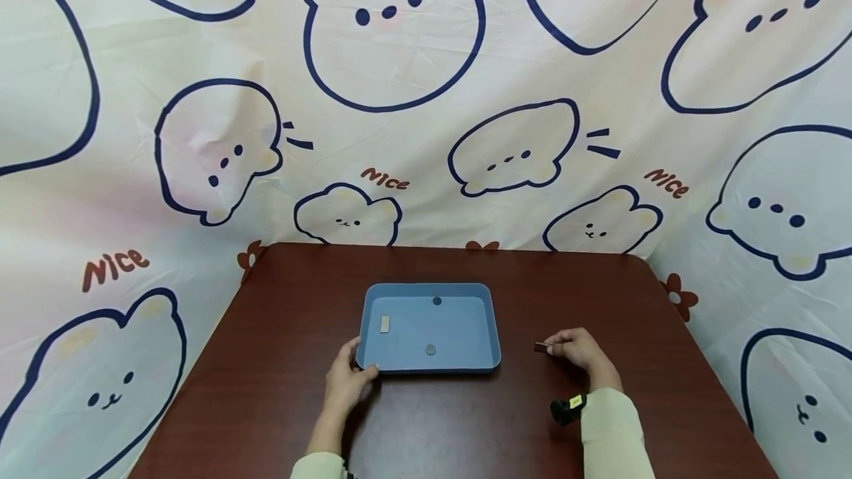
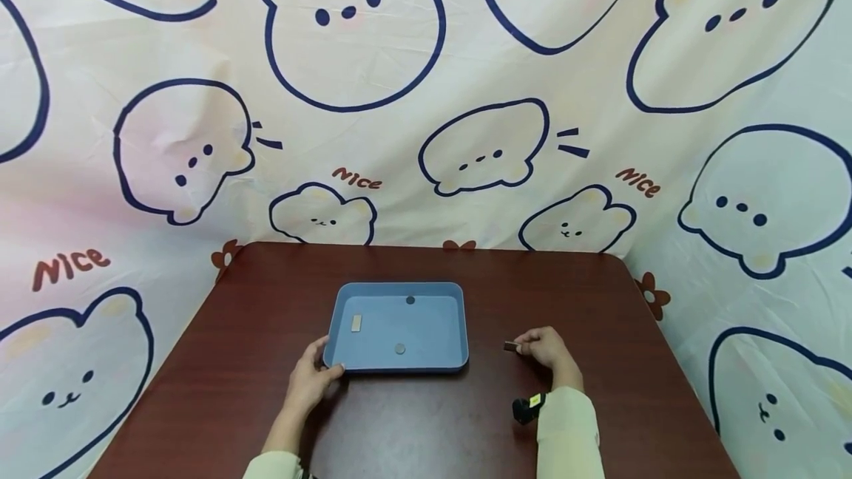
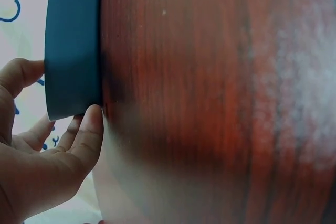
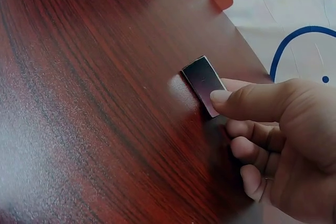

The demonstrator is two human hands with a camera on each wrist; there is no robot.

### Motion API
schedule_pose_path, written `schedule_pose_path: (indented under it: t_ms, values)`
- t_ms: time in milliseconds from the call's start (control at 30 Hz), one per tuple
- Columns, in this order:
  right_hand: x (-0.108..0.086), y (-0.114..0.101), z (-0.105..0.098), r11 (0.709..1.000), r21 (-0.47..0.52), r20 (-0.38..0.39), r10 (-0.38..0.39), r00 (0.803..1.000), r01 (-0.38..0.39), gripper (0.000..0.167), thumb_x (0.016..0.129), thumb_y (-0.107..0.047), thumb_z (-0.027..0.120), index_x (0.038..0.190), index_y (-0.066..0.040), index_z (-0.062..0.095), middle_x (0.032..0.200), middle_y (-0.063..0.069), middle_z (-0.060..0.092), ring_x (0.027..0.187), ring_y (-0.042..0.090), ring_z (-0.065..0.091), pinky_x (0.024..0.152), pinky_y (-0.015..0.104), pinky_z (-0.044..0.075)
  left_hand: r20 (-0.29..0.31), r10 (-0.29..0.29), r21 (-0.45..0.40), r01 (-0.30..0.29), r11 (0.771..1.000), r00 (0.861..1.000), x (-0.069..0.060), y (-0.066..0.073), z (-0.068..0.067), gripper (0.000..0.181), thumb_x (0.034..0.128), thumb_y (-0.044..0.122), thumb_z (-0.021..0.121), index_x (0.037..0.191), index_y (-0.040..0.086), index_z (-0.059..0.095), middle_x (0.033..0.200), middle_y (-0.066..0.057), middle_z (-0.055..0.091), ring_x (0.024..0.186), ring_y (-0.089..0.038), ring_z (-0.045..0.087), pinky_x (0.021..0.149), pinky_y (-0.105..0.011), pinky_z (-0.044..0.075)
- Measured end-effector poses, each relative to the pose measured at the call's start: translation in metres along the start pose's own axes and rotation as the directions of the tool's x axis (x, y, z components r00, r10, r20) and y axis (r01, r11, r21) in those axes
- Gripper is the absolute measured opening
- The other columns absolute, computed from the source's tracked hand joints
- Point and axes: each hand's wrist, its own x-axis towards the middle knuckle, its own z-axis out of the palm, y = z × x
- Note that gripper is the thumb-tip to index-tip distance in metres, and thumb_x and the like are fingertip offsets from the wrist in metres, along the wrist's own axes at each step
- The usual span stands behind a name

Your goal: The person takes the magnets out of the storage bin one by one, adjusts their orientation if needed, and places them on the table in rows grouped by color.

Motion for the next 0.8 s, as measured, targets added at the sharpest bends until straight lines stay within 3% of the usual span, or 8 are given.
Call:
schedule_pose_path:
  t_ms: [200, 600, 800]
  values:
    - [0.0026, -0.0004, -0.0003, 0.996, -0.081, -0.006, -0.043, 0.999, 0.042, 0.016, 0.081, -0.002, 0.068, 0.096, -0.002, 0.072, 0.095, 0.010, 0.065, 0.083, 0.023, 0.055, 0.071, 0.040, 0.045, -0.001, 0.011, -0.017, -0.011, 1.000, 1.000, -0.0007, -0.0005, 0.0009, 0.066, 0.0787, 0.008, 0.068, 0.139, 0.004, 0.040, 0.120, -0.024, 0.053, 0.065, -0.018, 0.044, 0.055, -0.031, 0.036]
    - [0.0009, -0.0038, 0.0002, 0.996, -0.083, -0.035, -0.041, 0.999, 0.038, 0.025, 0.076, 0.002, 0.071, 0.101, -0.001, 0.070, 0.091, 0.007, 0.064, 0.081, 0.022, 0.055, 0.069, 0.038, 0.045, -0.009, 0.014, -0.017, -0.014, 1.000, 1.000, 0.0021, 0.0005, 0.0000, 0.066, 0.0783, 0.008, 0.068, 0.138, 0.004, 0.041, 0.120, -0.023, 0.054, 0.064, -0.018, 0.044, 0.055, -0.031, 0.036]
    - [-0.0012, -0.0051, 0.0009, 0.989, -0.141, -0.054, -0.055, 0.997, 0.047, 0.025, 0.076, 0.005, 0.068, 0.101, 0.000, 0.069, 0.090, 0.010, 0.062, 0.079, 0.024, 0.053, 0.066, 0.038, 0.044, -0.010, 0.017, -0.016, -0.017, 1.000, 1.000, 0.0001, 0.0000, 0.0008, 0.066, 0.0784, 0.008, 0.068, 0.138, 0.005, 0.041, 0.118, -0.023, 0.054, 0.065, -0.019, 0.044, 0.055, -0.031, 0.036]
